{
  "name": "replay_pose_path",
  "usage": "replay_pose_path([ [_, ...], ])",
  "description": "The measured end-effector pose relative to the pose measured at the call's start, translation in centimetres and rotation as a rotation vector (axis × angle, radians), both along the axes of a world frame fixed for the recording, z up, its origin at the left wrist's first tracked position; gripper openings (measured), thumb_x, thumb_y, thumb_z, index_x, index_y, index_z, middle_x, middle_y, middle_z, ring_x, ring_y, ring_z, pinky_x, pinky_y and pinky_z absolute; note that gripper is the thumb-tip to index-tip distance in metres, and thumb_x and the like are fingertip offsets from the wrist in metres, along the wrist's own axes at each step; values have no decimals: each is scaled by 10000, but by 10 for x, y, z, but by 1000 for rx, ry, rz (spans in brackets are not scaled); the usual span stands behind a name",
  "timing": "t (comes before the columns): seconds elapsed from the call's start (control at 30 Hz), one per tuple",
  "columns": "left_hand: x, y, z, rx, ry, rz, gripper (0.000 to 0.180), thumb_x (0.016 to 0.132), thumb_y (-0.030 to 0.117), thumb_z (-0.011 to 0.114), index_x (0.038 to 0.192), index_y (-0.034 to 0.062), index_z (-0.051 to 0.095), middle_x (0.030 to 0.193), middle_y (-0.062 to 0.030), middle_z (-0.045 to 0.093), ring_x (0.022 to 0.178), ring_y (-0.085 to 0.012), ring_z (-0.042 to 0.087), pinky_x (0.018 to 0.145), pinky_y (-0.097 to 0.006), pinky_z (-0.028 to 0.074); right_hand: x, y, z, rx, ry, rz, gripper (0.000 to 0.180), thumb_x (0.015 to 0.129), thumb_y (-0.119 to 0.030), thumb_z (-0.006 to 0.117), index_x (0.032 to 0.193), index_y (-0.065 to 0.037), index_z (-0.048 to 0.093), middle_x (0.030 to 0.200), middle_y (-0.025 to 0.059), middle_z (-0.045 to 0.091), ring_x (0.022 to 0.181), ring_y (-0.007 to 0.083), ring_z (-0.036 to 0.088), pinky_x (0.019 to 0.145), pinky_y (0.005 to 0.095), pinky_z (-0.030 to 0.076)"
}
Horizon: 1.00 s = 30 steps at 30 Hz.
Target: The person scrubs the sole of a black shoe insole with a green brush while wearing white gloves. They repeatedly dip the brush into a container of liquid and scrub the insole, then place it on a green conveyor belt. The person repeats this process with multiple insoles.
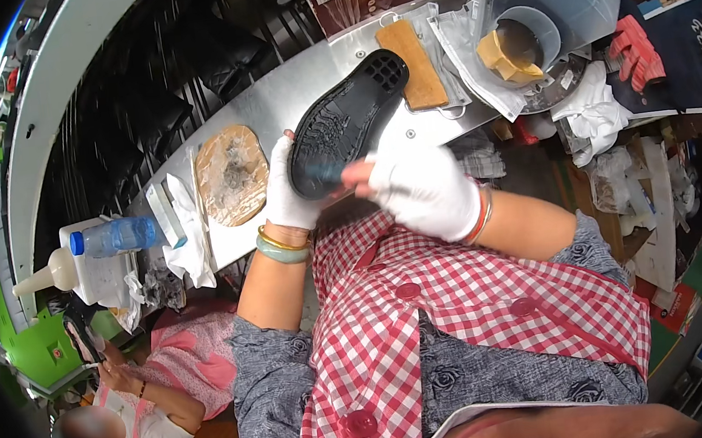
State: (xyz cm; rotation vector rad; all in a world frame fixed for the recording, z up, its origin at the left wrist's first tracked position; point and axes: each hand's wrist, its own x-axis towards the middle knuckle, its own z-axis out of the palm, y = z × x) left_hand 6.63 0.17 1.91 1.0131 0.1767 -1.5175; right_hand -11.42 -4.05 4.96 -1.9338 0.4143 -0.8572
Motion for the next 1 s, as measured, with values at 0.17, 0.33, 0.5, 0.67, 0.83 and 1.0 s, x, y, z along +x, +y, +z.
replay_pose_path([
  [0.17, 12, 7, -16, -387, 65, -283, 562, 877, 526, 398, 1122, 41, 542, 932, -179, 624, 667, -299, 611, 465, -321, 449, -4, -22, 2, 534, -48, -97, 154, 862, -85, 600, 973, 15, 638, 783, 61, 642, 653, 84, 604, 583, 214, 480],
  [0.33, 3, 16, -5, -315, -98, -177, 553, 861, 521, 450, 1183, 76, 523, 1059, -111, 622, 778, -289, 630, 646, -392, 529, -22, -40, 24, 424, -189, -456, 180, 875, -119, 602, 963, 35, 634, 842, 59, 631, 609, 104, 589, 515, 205, 471],
  [0.5, -3, 20, 28, -643, -66, -271, 650, 849, 433, 564, 1326, 35, 372, 1229, -140, 513, 1058, -274, 552, 868, -441, 488, -35, -49, 30, 416, -681, -774, 233, 912, -200, 540, 1032, -4, 582, 853, 68, 614, 614, 116, 582, 494, 205, 428],
  [0.67, 0, -21, 144, -996, -327, -218, 644, 866, 495, 513, 1276, 6, 425, 1147, -95, 562, 961, -206, 586, 836, -358, 481, -53, -49, 19, 280, -628, -817, 275, 954, -192, 452, 1117, 15, 530, 934, 99, 611, 778, 138, 591, 616, 231, 433],
  [0.83, 33, -167, 181, -1197, -827, 29, 408, 874, 288, 565, 1162, 16, 466, 1047, -132, 577, 893, -267, 591, 789, -408, 493, -34, -42, 9, 240, -558, -795, 317, 960, -187, 431, 1193, 23, 479, 1110, 120, 571, 831, 179, 610, 666, 260, 450],
  [1.0, -29, -90, 87, -873, -614, -183, 380, 909, 262, 523, 1194, 12, 507, 1138, -129, 557, 1027, -256, 573, 835, -388, 494, -38, -32, -13, 163, -412, -751, 316, 942, -125, 463, 1215, 34, 473, 1219, 118, 509, 913, 216, 598, 751, 313, 496],
])
